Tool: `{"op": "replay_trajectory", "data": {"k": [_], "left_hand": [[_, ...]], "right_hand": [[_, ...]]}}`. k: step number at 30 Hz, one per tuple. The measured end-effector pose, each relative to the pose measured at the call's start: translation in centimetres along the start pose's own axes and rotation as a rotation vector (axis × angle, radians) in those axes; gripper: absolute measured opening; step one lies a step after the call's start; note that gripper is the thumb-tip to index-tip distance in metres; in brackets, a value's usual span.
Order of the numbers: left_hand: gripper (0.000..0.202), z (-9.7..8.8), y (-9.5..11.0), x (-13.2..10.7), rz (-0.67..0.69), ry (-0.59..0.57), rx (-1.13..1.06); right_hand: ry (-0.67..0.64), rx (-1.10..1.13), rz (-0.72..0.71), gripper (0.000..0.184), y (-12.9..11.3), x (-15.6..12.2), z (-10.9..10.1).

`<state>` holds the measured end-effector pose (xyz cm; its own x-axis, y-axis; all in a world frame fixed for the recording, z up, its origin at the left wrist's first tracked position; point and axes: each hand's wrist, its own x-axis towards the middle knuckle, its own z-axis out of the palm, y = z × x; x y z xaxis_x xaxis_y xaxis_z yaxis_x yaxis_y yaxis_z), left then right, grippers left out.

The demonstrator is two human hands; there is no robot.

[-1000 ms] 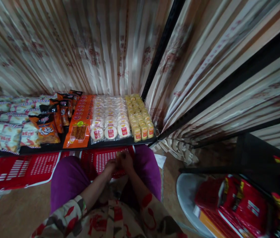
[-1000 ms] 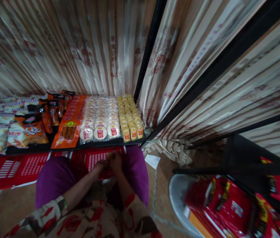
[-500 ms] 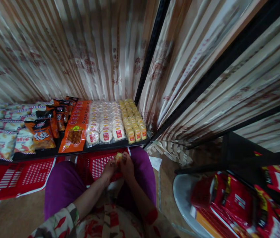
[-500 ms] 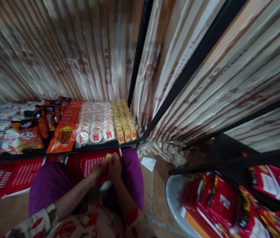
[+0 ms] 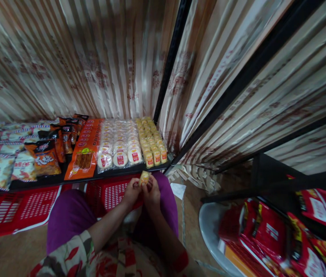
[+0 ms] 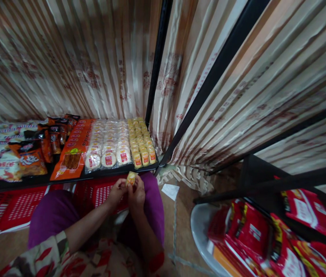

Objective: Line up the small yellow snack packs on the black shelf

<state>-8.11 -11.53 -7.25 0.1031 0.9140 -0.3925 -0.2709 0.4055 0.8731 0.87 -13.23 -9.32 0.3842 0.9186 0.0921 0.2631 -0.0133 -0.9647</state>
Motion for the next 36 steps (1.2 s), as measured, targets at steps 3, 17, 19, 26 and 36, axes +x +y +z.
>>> {"op": "replay_trajectory", "data": {"k": [3,17,19,26,36], "left_hand": [[0.043,1.2,0.5,0.0,0.022,-0.086,-0.063],[0.028,6.0,2.3,3.3,0.112,-0.007,0.168],[0.031,6.4,2.6,3.6,0.119,-0.035,0.201],[0.031,6.0,3.5,4.3,0.422,-0.027,0.549],[0.029,4.8,3.6,5.6,0.575,-0.029,0.808]], "right_hand": [[0.049,-0.072,-0.047,0.047,-0.5,0.6,-0.8],[0.249,-0.406,-0.223,0.048,-2.8,4.8,-3.2],[0.273,-0.421,-0.241,0.046,-2.8,5.4,-3.2],[0.343,-0.453,-0.257,0.047,-2.5,7.4,-2.8],[0.351,-0.496,-0.244,0.048,-2.7,9.6,-2.1]]}}
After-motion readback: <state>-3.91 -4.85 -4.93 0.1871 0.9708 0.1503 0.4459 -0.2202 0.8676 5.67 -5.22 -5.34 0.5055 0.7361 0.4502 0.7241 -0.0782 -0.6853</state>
